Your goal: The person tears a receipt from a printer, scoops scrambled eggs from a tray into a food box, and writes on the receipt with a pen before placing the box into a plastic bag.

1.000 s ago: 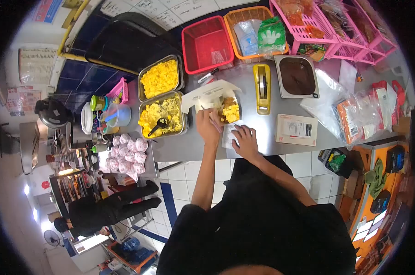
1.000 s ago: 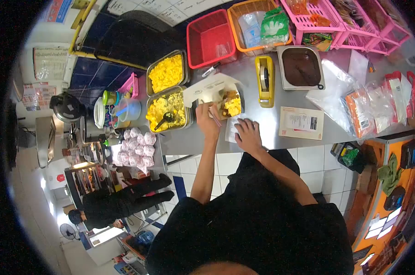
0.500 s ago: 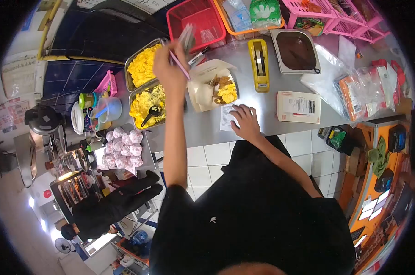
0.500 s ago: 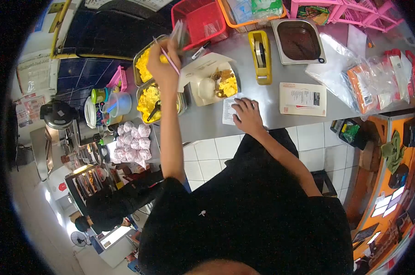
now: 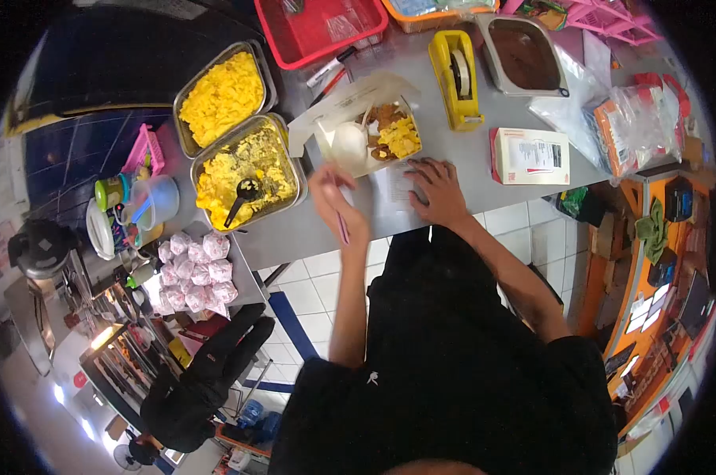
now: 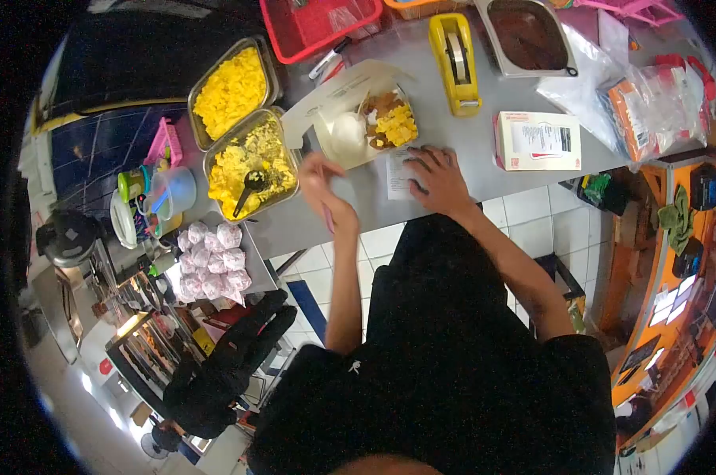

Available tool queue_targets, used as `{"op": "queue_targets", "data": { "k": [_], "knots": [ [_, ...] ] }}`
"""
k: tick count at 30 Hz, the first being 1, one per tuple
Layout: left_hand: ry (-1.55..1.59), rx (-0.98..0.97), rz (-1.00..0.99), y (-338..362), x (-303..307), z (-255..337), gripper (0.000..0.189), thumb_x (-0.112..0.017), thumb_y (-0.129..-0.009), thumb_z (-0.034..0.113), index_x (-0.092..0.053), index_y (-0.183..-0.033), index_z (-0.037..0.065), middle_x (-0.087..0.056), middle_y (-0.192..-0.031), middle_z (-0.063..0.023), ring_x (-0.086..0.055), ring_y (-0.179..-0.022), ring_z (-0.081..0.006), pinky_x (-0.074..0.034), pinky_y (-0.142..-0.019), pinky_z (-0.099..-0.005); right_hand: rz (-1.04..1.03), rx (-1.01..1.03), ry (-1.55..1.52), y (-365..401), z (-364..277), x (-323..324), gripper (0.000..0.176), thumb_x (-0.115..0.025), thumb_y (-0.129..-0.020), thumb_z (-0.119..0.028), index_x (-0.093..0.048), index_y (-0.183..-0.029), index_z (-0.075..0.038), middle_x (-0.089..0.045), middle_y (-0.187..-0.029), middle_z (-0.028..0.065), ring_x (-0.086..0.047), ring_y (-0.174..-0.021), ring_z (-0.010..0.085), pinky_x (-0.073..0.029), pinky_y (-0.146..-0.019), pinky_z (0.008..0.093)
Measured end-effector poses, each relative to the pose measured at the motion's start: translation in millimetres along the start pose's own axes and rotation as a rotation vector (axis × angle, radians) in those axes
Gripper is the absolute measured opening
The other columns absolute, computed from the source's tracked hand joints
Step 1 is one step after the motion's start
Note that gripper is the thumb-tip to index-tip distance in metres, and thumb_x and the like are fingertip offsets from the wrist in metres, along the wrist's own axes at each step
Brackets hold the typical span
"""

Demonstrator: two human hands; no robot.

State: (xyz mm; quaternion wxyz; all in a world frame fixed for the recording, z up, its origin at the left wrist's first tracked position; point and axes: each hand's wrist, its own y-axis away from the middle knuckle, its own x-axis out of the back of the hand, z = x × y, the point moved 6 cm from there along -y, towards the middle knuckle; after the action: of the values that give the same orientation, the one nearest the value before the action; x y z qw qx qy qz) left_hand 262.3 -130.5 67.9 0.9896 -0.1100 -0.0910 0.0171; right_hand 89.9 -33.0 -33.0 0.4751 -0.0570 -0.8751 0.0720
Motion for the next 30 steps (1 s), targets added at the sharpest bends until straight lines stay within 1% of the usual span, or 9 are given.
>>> {"op": "queue_targets", "data": {
  "k": [4,9,12,16,18,21,24,27,30],
  "knots": [
    [-0.085,0.351,-0.064,84,14,-43,0.048,-0.042,-0.106,0.042,-0.056,-0.115,-0.003,-0.058,-0.088,-0.0079,-0.055,-0.079,-0.014,-0.046,-0.073,-0.0272,-0.047,-0.023,0.015,-3,0,-1,0.041,-0.07,-0.084,-0.028,-0.061,-0.122,-0.015,-0.054,-0.137,0.005,-0.045,-0.13,0.0293,-0.032,-0.107,0.0521],
    [-0.146,0.438,-0.157,106,3,-71,0.033,-0.051,-0.103,0.029,-0.059,-0.11,-0.002,-0.059,-0.081,-0.0062,-0.056,-0.075,-0.0131,-0.048,-0.07,-0.0288,-0.062,-0.036,0.029,-4,-1,-5,0.043,-0.072,-0.082,-0.024,-0.061,-0.123,-0.016,-0.054,-0.137,0.0034,-0.044,-0.132,0.0287,-0.031,-0.109,0.0515],
    [-0.071,0.263,-0.067,90,-15,-67,0.009,-0.063,-0.092,0.008,-0.063,-0.094,0.0,-0.062,-0.08,-0.0091,-0.058,-0.069,-0.0169,-0.049,-0.066,-0.0304,-0.072,-0.045,0.027,-2,-2,-7,0.044,-0.072,-0.082,-0.024,-0.06,-0.124,-0.017,-0.054,-0.138,0.002,-0.045,-0.131,0.0279,-0.031,-0.109,0.0511],
    [-0.258,0.107,-0.141,87,-28,-87,0.01,-0.064,-0.087,0.004,-0.063,-0.095,-0.001,-0.062,-0.08,-0.011,-0.059,-0.068,-0.0216,-0.048,-0.063,-0.0328,-0.077,-0.057,0.05,-5,-1,-8,0.044,-0.072,-0.082,-0.024,-0.06,-0.124,-0.019,-0.053,-0.139,0.0009,-0.045,-0.131,0.027,-0.031,-0.109,0.0504],
    [-0.32,-0.063,-0.137,84,-33,-84,0.01,-0.064,-0.083,0.002,-0.063,-0.093,-0.001,-0.06,-0.08,-0.0112,-0.057,-0.07,-0.0252,-0.046,-0.062,-0.0353,-0.078,-0.061,0.04,-5,-1,-8,0.044,-0.072,-0.082,-0.024,-0.06,-0.124,-0.019,-0.053,-0.139,0.001,-0.045,-0.131,0.0269,-0.03,-0.109,0.0504],
    [-0.354,-0.075,-0.082,86,-36,-89,0.011,-0.064,-0.08,0.002,-0.06,-0.09,0.004,-0.062,-0.08,-0.0091,-0.056,-0.073,-0.0288,-0.042,-0.071,-0.0421,-0.073,-0.063,0.031,-4,0,-8,0.044,-0.072,-0.082,-0.024,-0.061,-0.124,-0.019,-0.053,-0.139,0.0011,-0.045,-0.131,0.0267,-0.03,-0.109,0.0505],
    [-0.348,-0.067,0.015,91,-31,-92,0.01,-0.063,-0.078,0.002,-0.059,-0.087,0.005,-0.06,-0.078,-0.008,-0.055,-0.073,-0.0295,-0.04,-0.069,-0.0433,-0.079,-0.066,0.038,-4,1,-8,0.043,-0.072,-0.083,-0.024,-0.061,-0.124,-0.019,-0.054,-0.139,0.0013,-0.045,-0.131,0.0268,-0.03,-0.109,0.0508],
    [-0.461,-0.046,-0.041,91,-32,-92,0.005,-0.062,-0.079,0.0,-0.06,-0.084,0.002,-0.057,-0.076,-0.0108,-0.054,-0.07,-0.0282,-0.041,-0.066,-0.039,-0.078,-0.066,0.036,-4,2,-10,0.043,-0.072,-0.083,-0.025,-0.061,-0.124,-0.019,-0.053,-0.139,0.0016,-0.044,-0.132,0.0268,-0.03,-0.11,0.0512],
    [-0.486,-0.071,-0.067,88,-35,-88,0.007,-0.063,-0.078,0.002,-0.059,-0.083,0.004,-0.057,-0.076,-0.0094,-0.054,-0.07,-0.0274,-0.039,-0.067,-0.0388,-0.091,-0.064,0.032,-1,5,-11,0.043,-0.071,-0.083,-0.025,-0.06,-0.125,-0.019,-0.052,-0.14,0.0016,-0.043,-0.132,0.0265,-0.029,-0.11,0.0516]
  ]
}}
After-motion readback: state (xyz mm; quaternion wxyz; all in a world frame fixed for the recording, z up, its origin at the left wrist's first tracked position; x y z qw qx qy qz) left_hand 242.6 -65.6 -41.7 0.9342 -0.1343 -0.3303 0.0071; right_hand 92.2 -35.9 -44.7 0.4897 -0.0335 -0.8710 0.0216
